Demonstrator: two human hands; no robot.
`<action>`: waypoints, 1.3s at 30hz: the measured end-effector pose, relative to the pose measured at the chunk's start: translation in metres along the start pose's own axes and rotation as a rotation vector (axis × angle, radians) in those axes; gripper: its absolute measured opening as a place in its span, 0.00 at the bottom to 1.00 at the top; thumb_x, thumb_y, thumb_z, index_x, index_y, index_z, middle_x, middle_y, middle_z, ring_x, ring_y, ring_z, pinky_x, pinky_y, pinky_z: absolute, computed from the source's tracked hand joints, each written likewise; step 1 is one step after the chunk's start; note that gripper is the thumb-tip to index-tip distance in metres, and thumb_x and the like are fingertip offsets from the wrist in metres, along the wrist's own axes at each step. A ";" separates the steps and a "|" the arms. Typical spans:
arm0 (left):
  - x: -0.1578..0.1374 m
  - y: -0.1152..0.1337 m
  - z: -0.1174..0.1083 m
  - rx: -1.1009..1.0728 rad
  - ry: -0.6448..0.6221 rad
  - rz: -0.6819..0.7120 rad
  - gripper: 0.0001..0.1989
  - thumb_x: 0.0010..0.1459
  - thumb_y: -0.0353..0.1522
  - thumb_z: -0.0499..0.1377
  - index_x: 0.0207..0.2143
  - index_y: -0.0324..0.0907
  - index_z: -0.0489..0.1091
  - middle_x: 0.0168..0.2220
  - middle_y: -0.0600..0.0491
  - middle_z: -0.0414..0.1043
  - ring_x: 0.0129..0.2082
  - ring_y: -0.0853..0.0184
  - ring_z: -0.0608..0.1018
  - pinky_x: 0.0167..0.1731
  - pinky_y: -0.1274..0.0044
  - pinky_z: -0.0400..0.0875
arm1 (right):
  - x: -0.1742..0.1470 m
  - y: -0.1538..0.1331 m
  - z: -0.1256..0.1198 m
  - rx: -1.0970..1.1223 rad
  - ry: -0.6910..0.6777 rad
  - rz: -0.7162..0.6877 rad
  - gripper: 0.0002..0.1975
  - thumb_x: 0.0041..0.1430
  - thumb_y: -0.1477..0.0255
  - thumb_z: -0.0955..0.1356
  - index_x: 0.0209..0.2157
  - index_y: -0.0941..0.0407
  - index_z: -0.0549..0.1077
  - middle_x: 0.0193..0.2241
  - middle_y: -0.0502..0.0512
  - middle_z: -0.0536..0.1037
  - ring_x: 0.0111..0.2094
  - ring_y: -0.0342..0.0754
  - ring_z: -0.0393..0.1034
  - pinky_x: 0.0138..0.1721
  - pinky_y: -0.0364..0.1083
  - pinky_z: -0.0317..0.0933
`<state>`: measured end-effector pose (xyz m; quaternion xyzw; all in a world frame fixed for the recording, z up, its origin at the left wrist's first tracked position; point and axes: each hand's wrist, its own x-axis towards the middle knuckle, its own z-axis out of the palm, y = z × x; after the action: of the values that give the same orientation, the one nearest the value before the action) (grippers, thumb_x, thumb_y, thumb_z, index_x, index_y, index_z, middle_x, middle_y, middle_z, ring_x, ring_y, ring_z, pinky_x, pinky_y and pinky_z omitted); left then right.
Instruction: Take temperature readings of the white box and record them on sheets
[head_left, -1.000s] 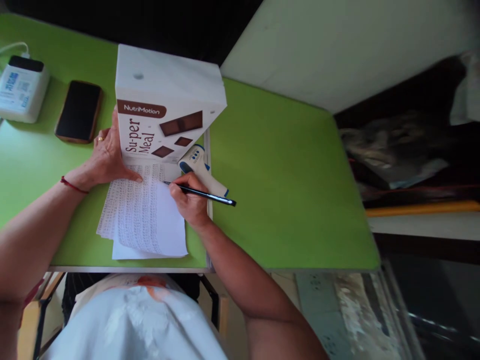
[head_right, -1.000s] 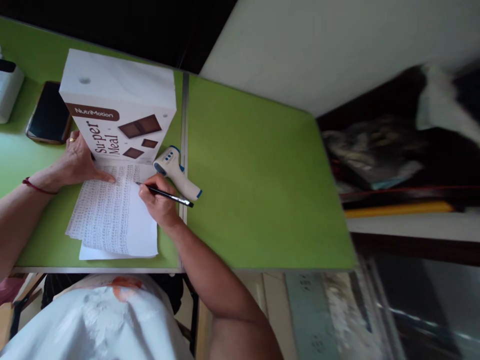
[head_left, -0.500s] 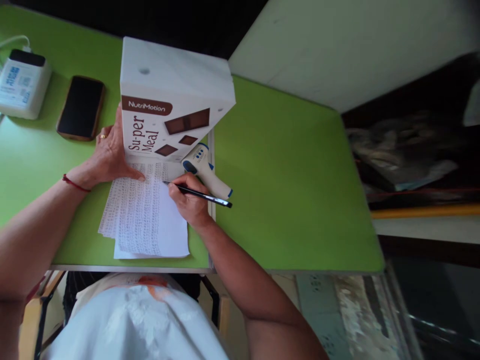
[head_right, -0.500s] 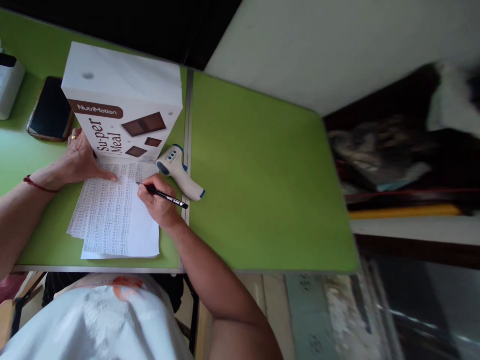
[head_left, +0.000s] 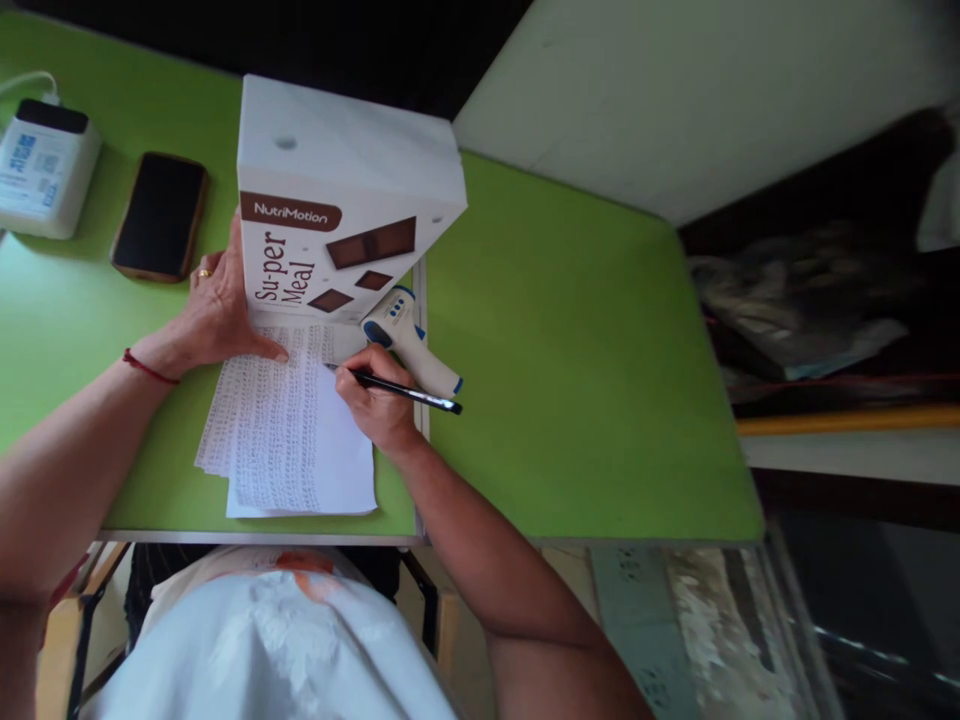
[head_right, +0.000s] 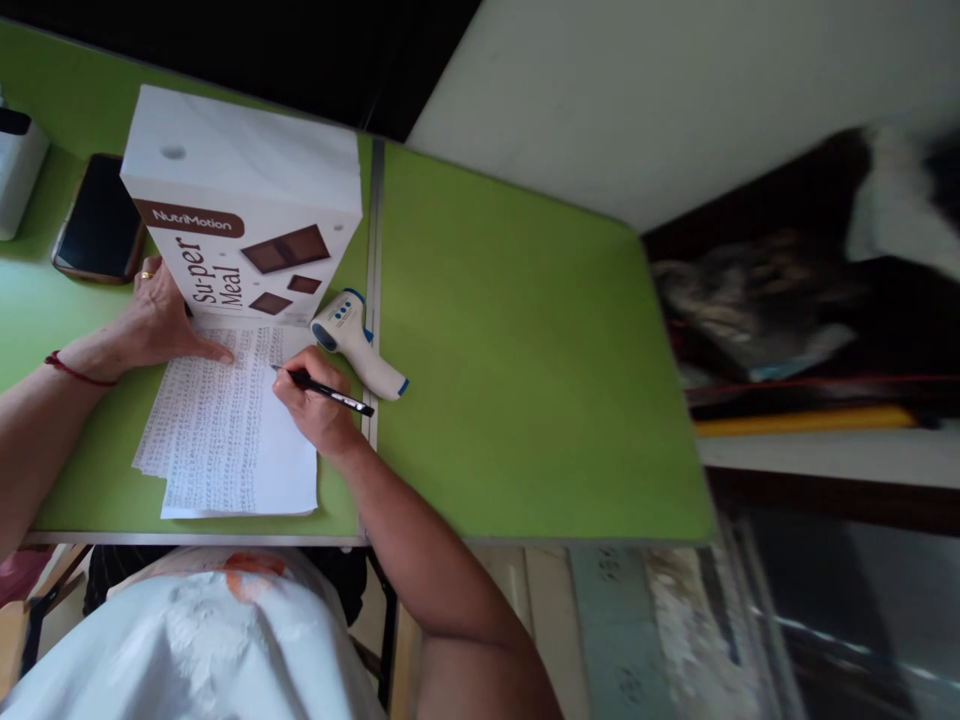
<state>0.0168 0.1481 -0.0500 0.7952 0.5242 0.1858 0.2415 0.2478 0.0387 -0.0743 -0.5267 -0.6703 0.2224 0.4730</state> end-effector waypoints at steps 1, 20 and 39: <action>0.000 0.001 0.000 0.002 0.002 -0.004 0.80 0.17 0.61 0.76 0.72 0.47 0.49 0.68 0.36 0.57 0.69 0.24 0.55 0.67 0.42 0.49 | 0.000 0.000 0.000 0.007 -0.004 0.003 0.09 0.62 0.66 0.66 0.28 0.51 0.66 0.20 0.44 0.70 0.22 0.43 0.64 0.26 0.45 0.64; 0.000 -0.003 0.000 -0.034 0.027 0.068 0.79 0.17 0.65 0.73 0.72 0.49 0.49 0.67 0.38 0.60 0.70 0.26 0.55 0.68 0.42 0.45 | 0.001 0.000 0.000 0.025 0.023 0.010 0.09 0.60 0.66 0.67 0.27 0.51 0.65 0.20 0.43 0.69 0.22 0.42 0.64 0.26 0.45 0.65; 0.000 0.006 -0.006 -0.012 -0.046 -0.055 0.83 0.15 0.74 0.63 0.72 0.44 0.47 0.72 0.39 0.52 0.70 0.25 0.51 0.68 0.41 0.42 | -0.001 0.006 0.002 0.007 0.084 0.044 0.08 0.61 0.67 0.66 0.28 0.51 0.65 0.21 0.43 0.67 0.23 0.43 0.63 0.27 0.45 0.65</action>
<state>0.0179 0.1471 -0.0415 0.7830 0.5392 0.1640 0.2634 0.2486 0.0398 -0.0806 -0.5486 -0.6373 0.2127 0.4977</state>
